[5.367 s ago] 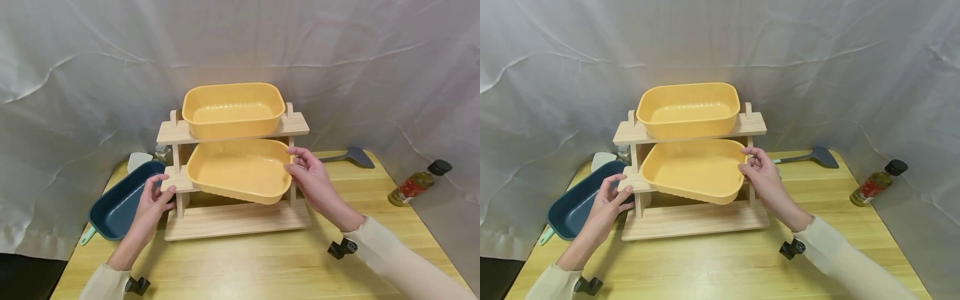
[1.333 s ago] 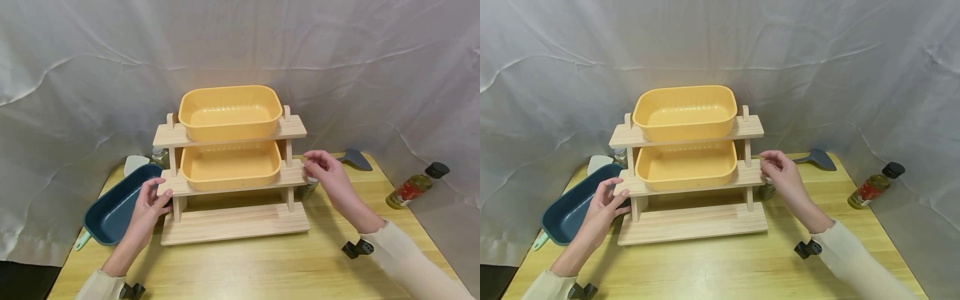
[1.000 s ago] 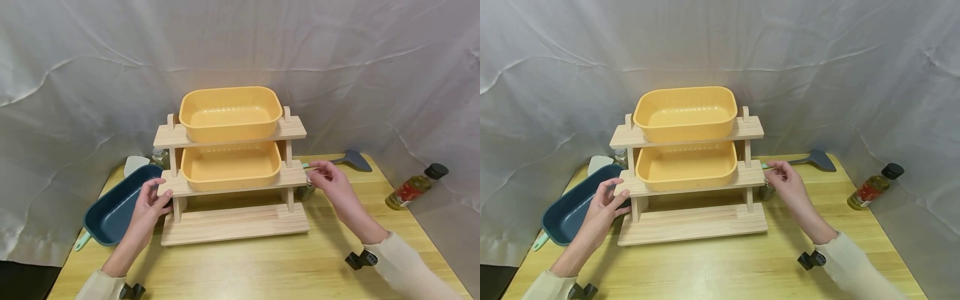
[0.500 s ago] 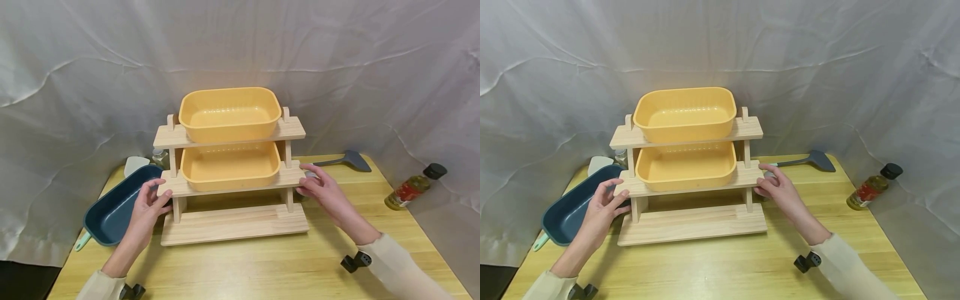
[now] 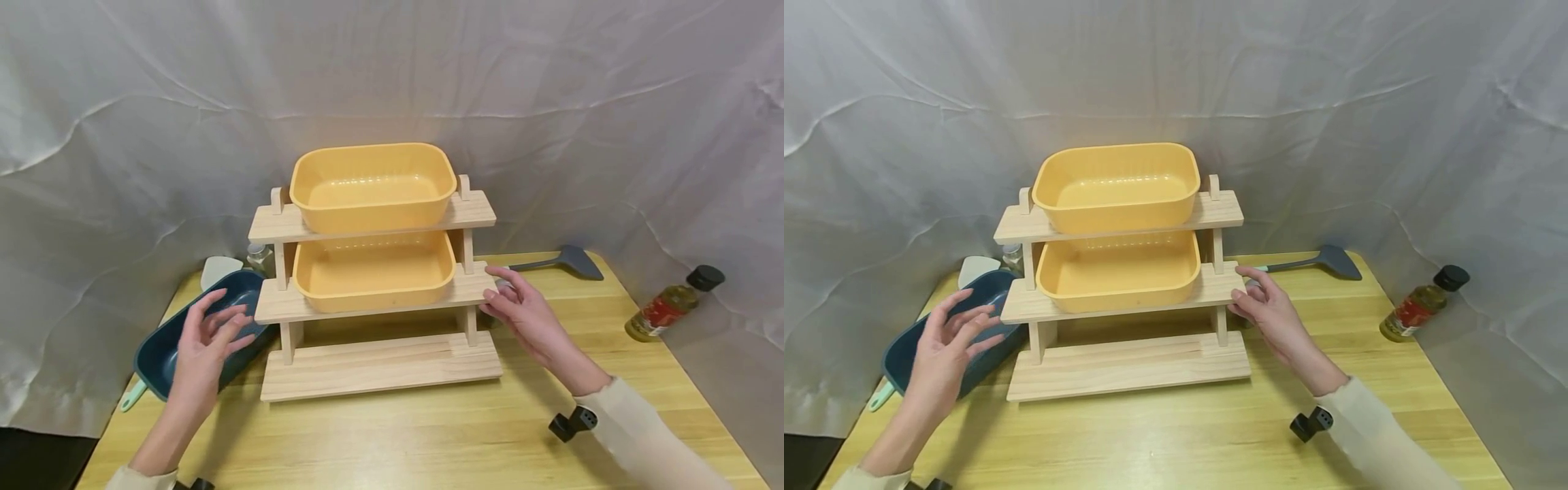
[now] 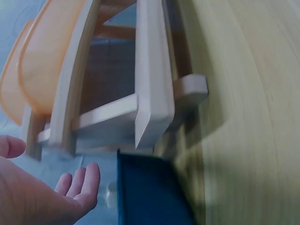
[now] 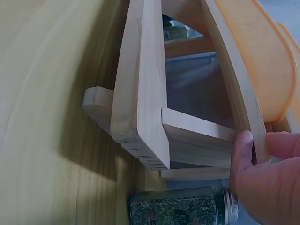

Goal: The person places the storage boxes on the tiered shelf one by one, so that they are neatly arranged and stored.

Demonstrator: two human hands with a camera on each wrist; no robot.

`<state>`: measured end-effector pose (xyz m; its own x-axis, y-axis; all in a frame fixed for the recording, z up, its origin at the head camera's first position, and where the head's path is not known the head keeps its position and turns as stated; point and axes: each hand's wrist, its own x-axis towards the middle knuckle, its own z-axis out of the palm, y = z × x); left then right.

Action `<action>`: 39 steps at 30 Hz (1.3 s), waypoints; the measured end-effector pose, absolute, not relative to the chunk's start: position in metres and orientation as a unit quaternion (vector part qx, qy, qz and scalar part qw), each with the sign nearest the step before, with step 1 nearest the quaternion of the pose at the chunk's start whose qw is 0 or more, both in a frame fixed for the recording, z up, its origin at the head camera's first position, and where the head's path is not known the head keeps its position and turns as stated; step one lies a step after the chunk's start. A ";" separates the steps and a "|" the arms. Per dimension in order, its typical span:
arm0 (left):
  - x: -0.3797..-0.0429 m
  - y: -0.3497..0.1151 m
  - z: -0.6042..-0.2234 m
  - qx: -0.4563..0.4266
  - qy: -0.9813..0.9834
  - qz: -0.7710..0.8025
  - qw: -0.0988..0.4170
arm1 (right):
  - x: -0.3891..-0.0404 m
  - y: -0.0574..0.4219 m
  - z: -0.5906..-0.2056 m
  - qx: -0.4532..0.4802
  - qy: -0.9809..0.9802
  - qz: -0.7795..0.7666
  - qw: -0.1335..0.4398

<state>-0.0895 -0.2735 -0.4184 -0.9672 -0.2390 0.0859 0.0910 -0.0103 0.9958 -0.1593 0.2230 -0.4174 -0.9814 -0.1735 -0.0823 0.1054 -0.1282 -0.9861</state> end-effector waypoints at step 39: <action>-0.039 -0.360 -0.448 0.334 -0.499 -0.746 0.288 | -0.159 0.223 -0.419 -0.038 0.666 -0.740 0.089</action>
<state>-0.0388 -0.3596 -0.4477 -0.6113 -0.7630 -0.2099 0.0969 -0.3354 0.9371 -0.1592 0.2233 -0.4190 -0.9811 -0.1830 -0.0622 0.0810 -0.0968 -0.9920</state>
